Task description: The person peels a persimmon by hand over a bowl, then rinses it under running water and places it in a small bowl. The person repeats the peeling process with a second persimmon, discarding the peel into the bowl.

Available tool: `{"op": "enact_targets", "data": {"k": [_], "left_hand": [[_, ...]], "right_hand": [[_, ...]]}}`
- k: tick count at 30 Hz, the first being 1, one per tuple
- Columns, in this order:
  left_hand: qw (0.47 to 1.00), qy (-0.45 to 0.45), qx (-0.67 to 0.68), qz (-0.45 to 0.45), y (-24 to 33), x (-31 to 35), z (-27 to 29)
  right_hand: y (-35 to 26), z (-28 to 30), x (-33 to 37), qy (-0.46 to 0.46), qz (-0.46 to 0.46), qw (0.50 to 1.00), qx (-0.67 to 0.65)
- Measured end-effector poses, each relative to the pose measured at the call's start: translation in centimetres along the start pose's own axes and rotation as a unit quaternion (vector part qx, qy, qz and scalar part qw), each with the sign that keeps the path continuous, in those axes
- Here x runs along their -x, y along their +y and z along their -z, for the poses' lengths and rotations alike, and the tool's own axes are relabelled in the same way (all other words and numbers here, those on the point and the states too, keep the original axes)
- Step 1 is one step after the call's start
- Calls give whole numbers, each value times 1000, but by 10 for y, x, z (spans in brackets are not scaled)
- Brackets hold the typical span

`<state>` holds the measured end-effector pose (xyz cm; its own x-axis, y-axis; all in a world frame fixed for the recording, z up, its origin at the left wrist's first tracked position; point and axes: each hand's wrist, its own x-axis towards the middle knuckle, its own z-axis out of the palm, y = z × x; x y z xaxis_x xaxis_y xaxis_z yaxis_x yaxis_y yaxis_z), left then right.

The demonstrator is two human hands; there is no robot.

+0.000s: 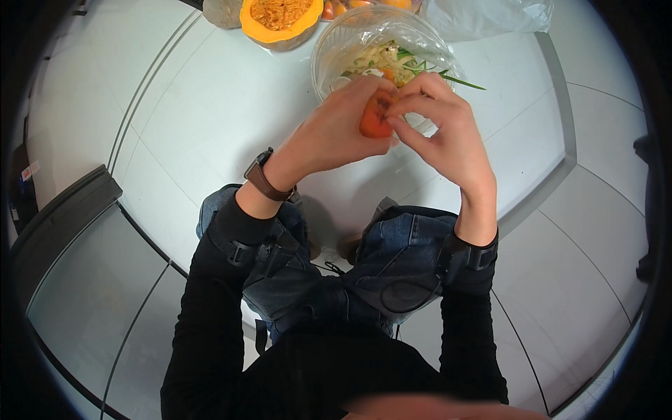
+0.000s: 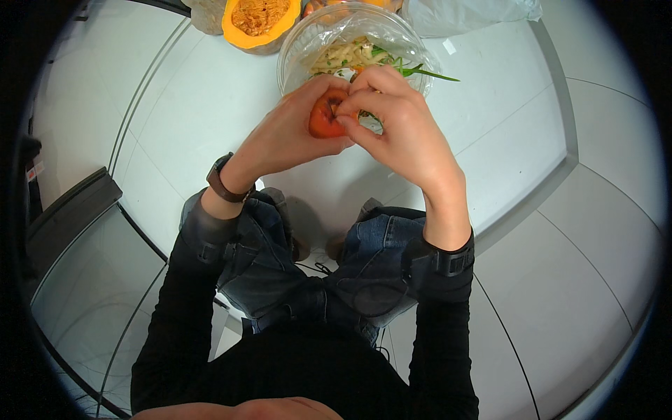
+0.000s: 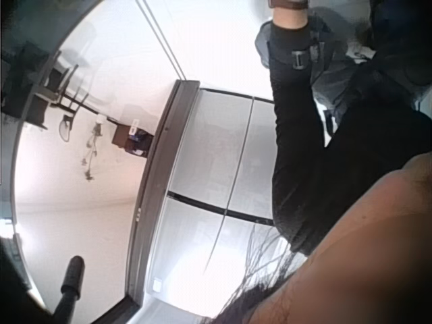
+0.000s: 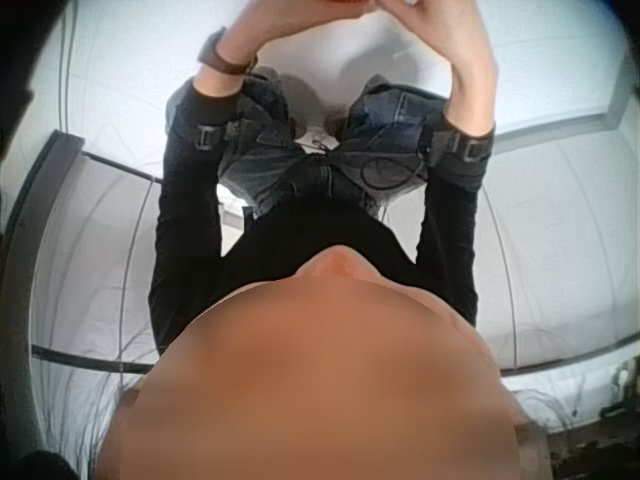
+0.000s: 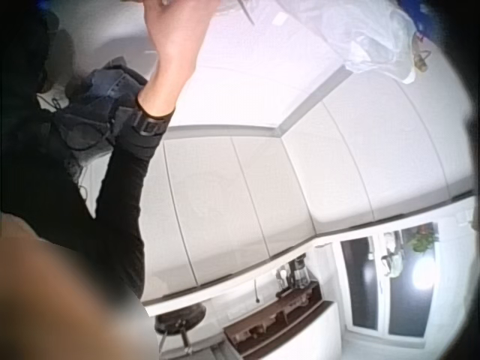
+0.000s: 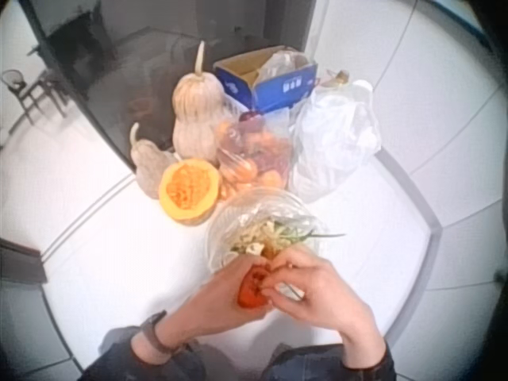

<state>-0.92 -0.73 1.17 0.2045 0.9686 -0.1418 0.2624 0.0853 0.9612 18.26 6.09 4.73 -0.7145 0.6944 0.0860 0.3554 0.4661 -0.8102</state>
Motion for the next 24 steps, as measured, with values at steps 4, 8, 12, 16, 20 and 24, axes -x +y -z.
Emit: {"op": "enact_targets", "data": {"k": [4,8,12,16,20,24], "left_hand": [[1000,-2,4,-4,-1,-1,-2],[1000,-1,-27,-12,-1,0,-3],[999,16,-24,-22,0,-1,-3],[999,41,-27,10,0,0,-2],[996,73,-50,-4,-2,-1,-3],[995,74,-58,-26,-5,-2,-4]], "right_hand": [[-1,-4,-2,30,-8,999,21],[1,0,-5,74,-56,995,33],[4,5,-4,118,-122,985,8],[6,3,-4,109,-80,990,35],[0,-2,-2,74,-54,996,-4],[-4,-10,-4,54,-47,997,12]]}}
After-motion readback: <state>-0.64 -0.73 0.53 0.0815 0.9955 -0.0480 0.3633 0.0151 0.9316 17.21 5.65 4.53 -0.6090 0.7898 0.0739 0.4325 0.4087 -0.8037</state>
